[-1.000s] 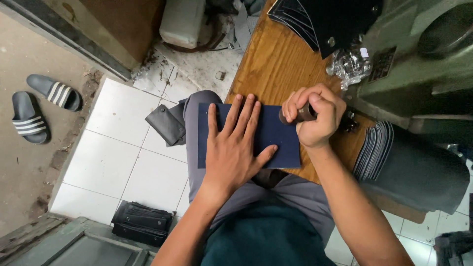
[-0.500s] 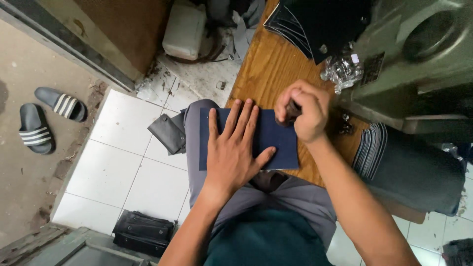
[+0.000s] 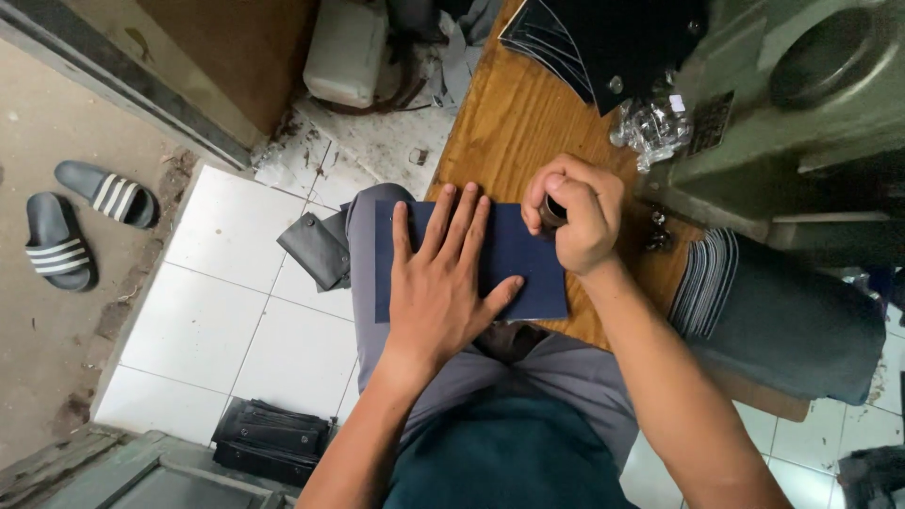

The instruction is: The person sits at a wooden workbench in a leather workshop and installs metal snap fasteners onto leather pieces. They position a snap component on the leather, align it, and set it using a handheld metal snap-setting punch, working through black and blue leather pieces one at a time and stacking finished pieces.

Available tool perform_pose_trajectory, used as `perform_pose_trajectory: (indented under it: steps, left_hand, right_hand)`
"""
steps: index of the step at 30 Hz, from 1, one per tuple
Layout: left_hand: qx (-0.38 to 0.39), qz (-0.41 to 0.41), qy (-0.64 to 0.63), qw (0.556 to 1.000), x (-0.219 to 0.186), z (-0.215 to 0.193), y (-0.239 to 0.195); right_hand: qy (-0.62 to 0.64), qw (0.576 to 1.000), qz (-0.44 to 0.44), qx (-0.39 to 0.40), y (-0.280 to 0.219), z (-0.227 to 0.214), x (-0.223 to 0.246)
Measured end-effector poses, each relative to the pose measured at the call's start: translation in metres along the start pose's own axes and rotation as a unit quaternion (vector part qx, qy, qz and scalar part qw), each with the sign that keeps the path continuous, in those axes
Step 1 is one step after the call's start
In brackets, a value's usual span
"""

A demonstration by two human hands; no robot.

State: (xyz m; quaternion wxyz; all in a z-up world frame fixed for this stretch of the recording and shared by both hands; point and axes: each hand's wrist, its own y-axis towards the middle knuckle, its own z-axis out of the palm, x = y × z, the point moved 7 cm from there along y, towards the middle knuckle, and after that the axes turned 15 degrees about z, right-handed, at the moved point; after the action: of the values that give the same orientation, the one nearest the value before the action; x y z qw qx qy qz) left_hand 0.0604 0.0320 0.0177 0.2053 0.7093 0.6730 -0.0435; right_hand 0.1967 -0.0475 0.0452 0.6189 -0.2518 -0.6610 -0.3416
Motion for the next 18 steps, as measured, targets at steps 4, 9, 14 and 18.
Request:
perform_pose_trajectory:
  steps: [4, 9, 14, 18]
  left_hand:
    - [-0.003, 0.004, 0.010, 1.000, 0.000, 0.000, 0.000]
    - [-0.010, 0.001, 0.008, 1.000, 0.000, -0.001, -0.001]
    - [-0.006, 0.005, 0.015, 1.000, 0.001, -0.002, 0.001]
    - [-0.014, 0.005, 0.000, 1.000, -0.001, 0.002, -0.003]
  right_hand:
    - [-0.094, 0.994, -0.004, 0.051, 0.005, 0.014, 0.008]
    - [-0.113, 0.992, 0.011, 0.047, 0.007, 0.009, 0.016]
    - [-0.045, 0.997, 0.037, 0.059, 0.012, 0.009, -0.002]
    - [0.022, 0.999, 0.013, 0.022, 0.005, -0.019, -0.004]
